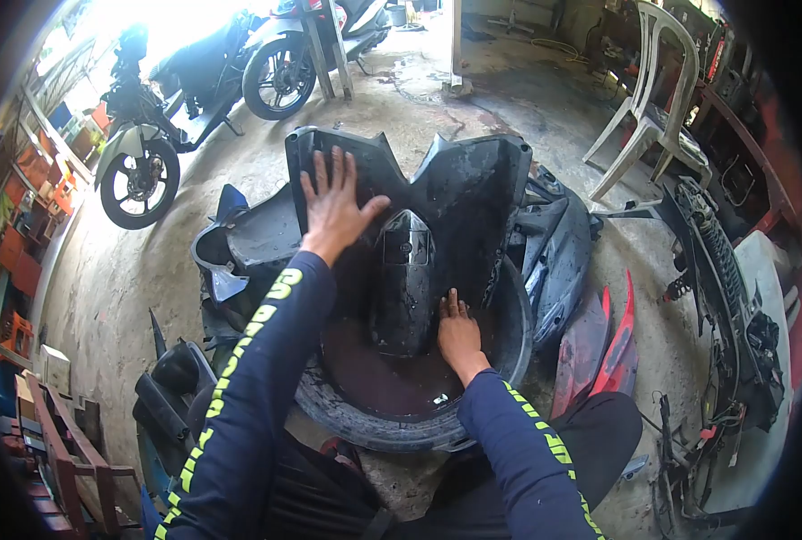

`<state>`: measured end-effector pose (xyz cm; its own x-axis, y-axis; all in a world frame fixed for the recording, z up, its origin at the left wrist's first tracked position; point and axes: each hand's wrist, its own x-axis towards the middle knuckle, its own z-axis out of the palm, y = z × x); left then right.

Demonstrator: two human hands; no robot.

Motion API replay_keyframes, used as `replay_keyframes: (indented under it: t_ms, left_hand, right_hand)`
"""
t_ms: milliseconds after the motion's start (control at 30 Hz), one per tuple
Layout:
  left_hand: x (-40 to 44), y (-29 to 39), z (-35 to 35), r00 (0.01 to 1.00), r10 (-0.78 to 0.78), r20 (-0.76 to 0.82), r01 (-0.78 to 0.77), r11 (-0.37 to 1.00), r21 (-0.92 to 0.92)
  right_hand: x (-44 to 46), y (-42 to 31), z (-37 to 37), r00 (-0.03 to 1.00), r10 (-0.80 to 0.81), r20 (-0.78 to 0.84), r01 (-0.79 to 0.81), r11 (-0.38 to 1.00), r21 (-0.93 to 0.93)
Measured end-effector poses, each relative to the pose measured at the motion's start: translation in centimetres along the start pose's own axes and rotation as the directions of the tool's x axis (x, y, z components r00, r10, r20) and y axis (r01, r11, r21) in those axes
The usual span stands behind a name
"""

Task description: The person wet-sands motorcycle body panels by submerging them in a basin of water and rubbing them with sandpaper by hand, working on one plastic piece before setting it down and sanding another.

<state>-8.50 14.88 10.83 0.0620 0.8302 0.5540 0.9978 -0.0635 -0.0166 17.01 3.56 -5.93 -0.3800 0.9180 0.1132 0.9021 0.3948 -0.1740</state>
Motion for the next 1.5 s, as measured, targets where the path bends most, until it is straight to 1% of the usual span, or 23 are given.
replay_keyframes:
  t_ms: [33,133,200,233,300,367,500,567,600,633,700,733,767,833,1000,1100,1200,1233,1300,1333,1400,1467,1500]
  left_hand:
    - [0.6,-0.9,0.2,1.0,-0.016,0.025,0.015,1.0,0.018]
    - [0.0,-1.6,0.4,0.999,0.032,0.038,-0.032,0.999,0.015]
    - [-1.2,-0.7,0.5,0.992,0.101,0.078,-0.098,0.994,-0.044]
    - [-1.8,-0.3,0.6,0.992,0.097,0.077,-0.094,0.995,-0.043]
    - [-3.2,0.3,0.7,0.98,0.172,0.096,-0.163,0.982,-0.093]
    - [-4.4,0.7,0.7,0.974,0.191,0.125,-0.179,0.979,-0.1]
    - [-6.4,0.5,2.1,0.977,0.169,0.127,-0.15,0.978,-0.147]
    - [-6.6,0.1,2.7,0.992,0.03,0.123,-0.016,0.994,-0.111]
    - [-6.2,-0.7,2.9,0.995,0.03,0.094,-0.013,0.985,-0.173]
    - [-5.8,-0.8,2.4,0.995,0.03,0.097,-0.012,0.984,-0.177]
    - [-5.0,-1.8,1.6,0.996,0.026,0.08,-0.029,0.999,0.034]
    - [-4.4,-2.4,1.4,0.998,-0.013,0.067,0.011,1.0,0.026]
    - [-3.8,-3.2,1.0,0.998,-0.014,0.067,0.012,1.0,0.029]
    - [-3.4,-4.4,0.8,0.995,0.042,0.091,-0.055,0.988,0.145]
    - [-3.6,-4.1,1.4,0.994,0.002,0.105,-0.02,0.985,0.173]
    - [-4.2,-3.8,1.2,0.99,0.008,0.144,-0.04,0.973,0.226]
    - [-5.7,-3.5,0.6,0.963,0.024,0.27,-0.082,0.975,0.205]
    - [-5.4,-3.8,0.5,0.965,0.025,0.262,-0.08,0.976,0.202]
    - [-5.1,-4.7,0.2,0.964,0.083,0.252,-0.15,0.954,0.261]
    - [-4.4,-4.9,-0.3,0.976,0.071,0.204,-0.128,0.951,0.282]
    - [-2.3,-5.4,-1.7,0.979,0.056,0.196,-0.116,0.942,0.314]
    - [0.4,-5.6,-2.9,0.983,0.043,0.176,-0.101,0.937,0.334]
    - [1.6,-6.0,-3.3,0.985,0.05,0.164,-0.109,0.92,0.377]
  right_hand:
    - [0.1,0.0,0.0,1.0,-0.002,-0.007,0.002,1.0,0.001]
    - [0.1,-0.1,0.2,1.0,-0.006,-0.01,0.006,1.0,-0.01]
    - [0.3,-0.3,0.3,1.0,-0.008,-0.009,0.007,1.0,-0.026]
    - [0.3,-0.3,0.3,1.0,-0.002,-0.008,0.002,1.0,-0.03]
    - [0.2,-0.3,0.3,1.0,0.004,-0.004,-0.004,0.999,-0.036]
    - [0.2,-0.3,0.1,0.999,0.019,0.027,-0.019,1.0,-0.014]
    - [0.2,-0.4,-0.3,0.999,0.03,0.027,-0.03,1.0,-0.007]
    - [0.1,-0.4,-0.3,0.999,0.032,0.019,-0.032,0.999,0.015]
    - [0.1,-0.3,-0.5,0.999,0.037,0.02,-0.038,0.999,0.01]
    - [0.1,-0.3,-0.8,0.999,0.031,0.021,-0.031,1.0,-0.005]
    - [0.0,-0.6,-0.9,1.0,0.018,0.024,-0.018,1.0,-0.015]
    - [-0.1,-0.7,-0.8,1.0,0.017,-0.002,-0.017,1.0,-0.017]
    - [-0.1,-0.7,-0.7,0.999,0.016,-0.028,-0.017,1.0,-0.019]
    - [0.0,-0.7,-0.7,0.999,0.021,-0.028,-0.021,1.0,-0.01]
    - [0.1,-0.3,-0.8,1.0,0.016,-0.004,-0.016,1.0,-0.001]
    - [0.1,-0.6,-0.3,0.999,0.018,-0.039,-0.017,1.0,0.024]
    - [0.3,-0.3,-0.1,1.0,0.008,-0.03,-0.009,1.0,-0.014]
    - [0.3,-0.2,-0.1,1.0,-0.002,-0.031,0.001,1.0,-0.024]
    - [0.1,0.0,0.1,1.0,-0.008,-0.024,0.007,0.999,-0.031]
    - [0.0,-0.1,0.1,0.999,-0.015,-0.045,0.014,0.999,-0.043]
    - [-0.1,-0.5,0.3,0.998,-0.023,-0.064,0.02,0.999,-0.05]
    - [-0.1,-0.5,0.2,0.996,-0.005,-0.084,0.006,1.0,0.01]
    - [-0.1,-0.4,0.2,0.996,-0.003,-0.084,0.003,1.0,0.004]
